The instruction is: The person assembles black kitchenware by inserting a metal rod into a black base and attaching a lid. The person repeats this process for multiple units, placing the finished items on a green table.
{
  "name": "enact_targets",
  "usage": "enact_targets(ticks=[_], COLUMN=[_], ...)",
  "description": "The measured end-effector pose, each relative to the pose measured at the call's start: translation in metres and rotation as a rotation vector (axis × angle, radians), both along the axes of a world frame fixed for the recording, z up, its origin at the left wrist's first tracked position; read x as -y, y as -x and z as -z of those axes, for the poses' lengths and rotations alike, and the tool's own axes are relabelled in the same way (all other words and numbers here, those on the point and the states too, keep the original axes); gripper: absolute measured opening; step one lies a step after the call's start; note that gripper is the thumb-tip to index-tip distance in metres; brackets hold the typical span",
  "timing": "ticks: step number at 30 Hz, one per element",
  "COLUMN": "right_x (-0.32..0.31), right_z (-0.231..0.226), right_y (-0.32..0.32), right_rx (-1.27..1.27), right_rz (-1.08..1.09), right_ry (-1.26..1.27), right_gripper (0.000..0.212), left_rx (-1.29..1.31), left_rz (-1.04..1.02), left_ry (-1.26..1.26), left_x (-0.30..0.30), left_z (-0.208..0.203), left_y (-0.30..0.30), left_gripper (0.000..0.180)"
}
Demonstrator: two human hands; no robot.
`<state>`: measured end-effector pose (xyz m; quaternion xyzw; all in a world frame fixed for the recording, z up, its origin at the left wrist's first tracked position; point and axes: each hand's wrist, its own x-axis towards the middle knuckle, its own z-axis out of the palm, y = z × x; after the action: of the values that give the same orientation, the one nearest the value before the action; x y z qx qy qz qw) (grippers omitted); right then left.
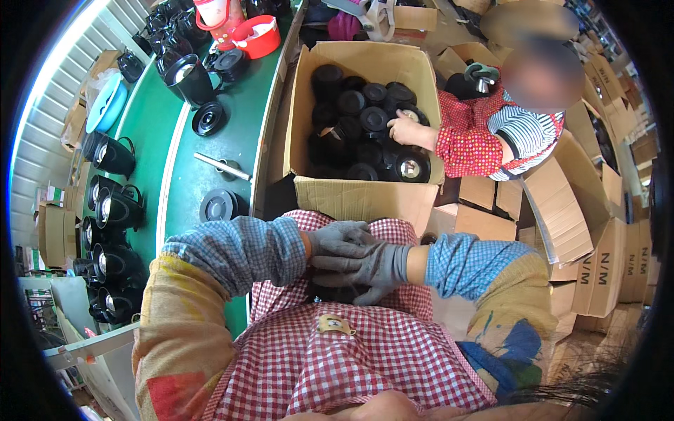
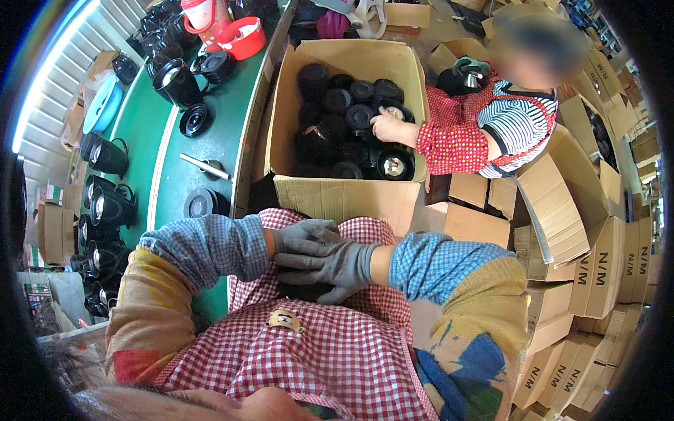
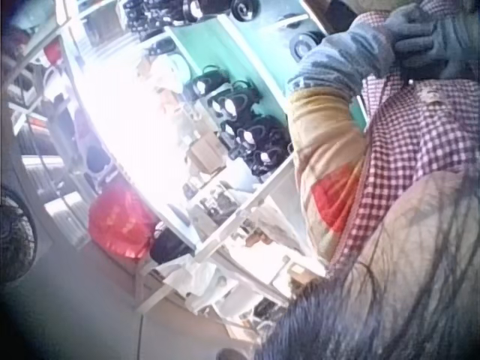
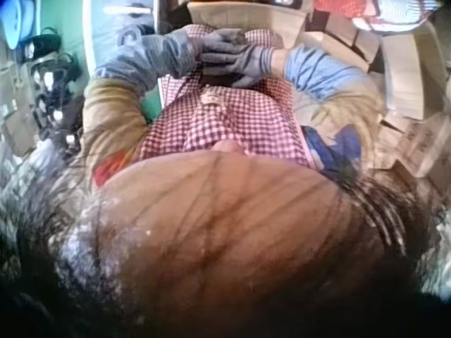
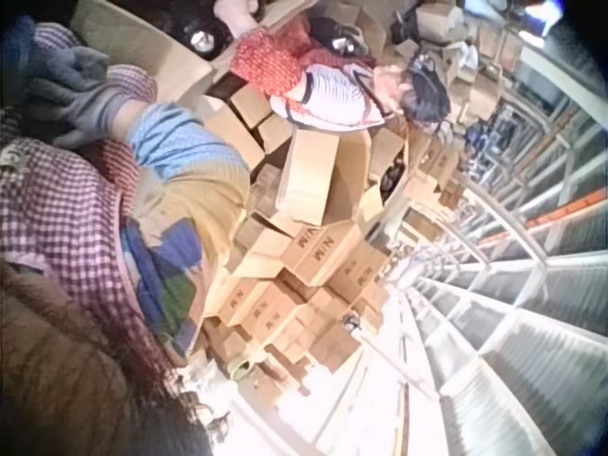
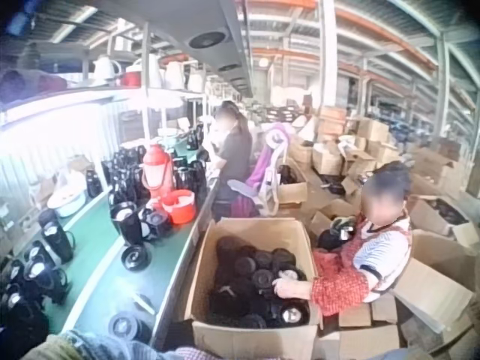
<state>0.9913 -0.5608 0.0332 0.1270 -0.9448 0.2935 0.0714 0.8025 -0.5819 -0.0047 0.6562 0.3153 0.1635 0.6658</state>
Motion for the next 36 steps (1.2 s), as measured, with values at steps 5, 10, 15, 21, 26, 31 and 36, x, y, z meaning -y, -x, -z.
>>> enact_targets(ticks=[5, 10, 15, 21, 26, 31, 36], right_x=[0.056, 0.018, -0.022, 0.016, 0.055, 0.015, 0.014], right_z=[0.003, 0.002, 0.048, 0.007, 0.002, -0.008, -0.004], right_y=[0.022, -0.002, -0.008, 0.005, 0.013, -0.018, -0.064], right_rx=[-0.015, -0.384, 0.043, -0.01, -0.006, -0.256, -0.186], right_rz=[0.328, 0.349, -0.04, 0.066, 0.354, 0.653, 1.164], right_ry=[-0.32, -0.071, 0.085, -0.046, -0.277, 0.232, 0.853], right_gripper=[0.056, 0.047, 0.069, 0.068, 0.064, 0.069, 0.067], left_rx=[-0.555, 0.0, -0.068, -0.372, -0.48, -0.351, -0.136], left_rz=[0.285, 0.263, -0.05, 0.136, 0.336, -0.095, -0.435], left_ry=[-0.344, -0.13, 0.185, 0.047, -0.386, -0.232, 0.052], left_x=[-0.043, -0.054, -0.008, -0.028, -0.04, -0.042, 0.04], left_z=[-0.02, 0.023, -0.021, -0.024, -0.007, -0.001, -0.034], left_y=[-0.036, -0.023, 0.005, -0.01, -0.042, 0.001, 0.048], left_gripper=[0.046, 0.033, 0.035, 0.038, 0.037, 0.032, 0.032])
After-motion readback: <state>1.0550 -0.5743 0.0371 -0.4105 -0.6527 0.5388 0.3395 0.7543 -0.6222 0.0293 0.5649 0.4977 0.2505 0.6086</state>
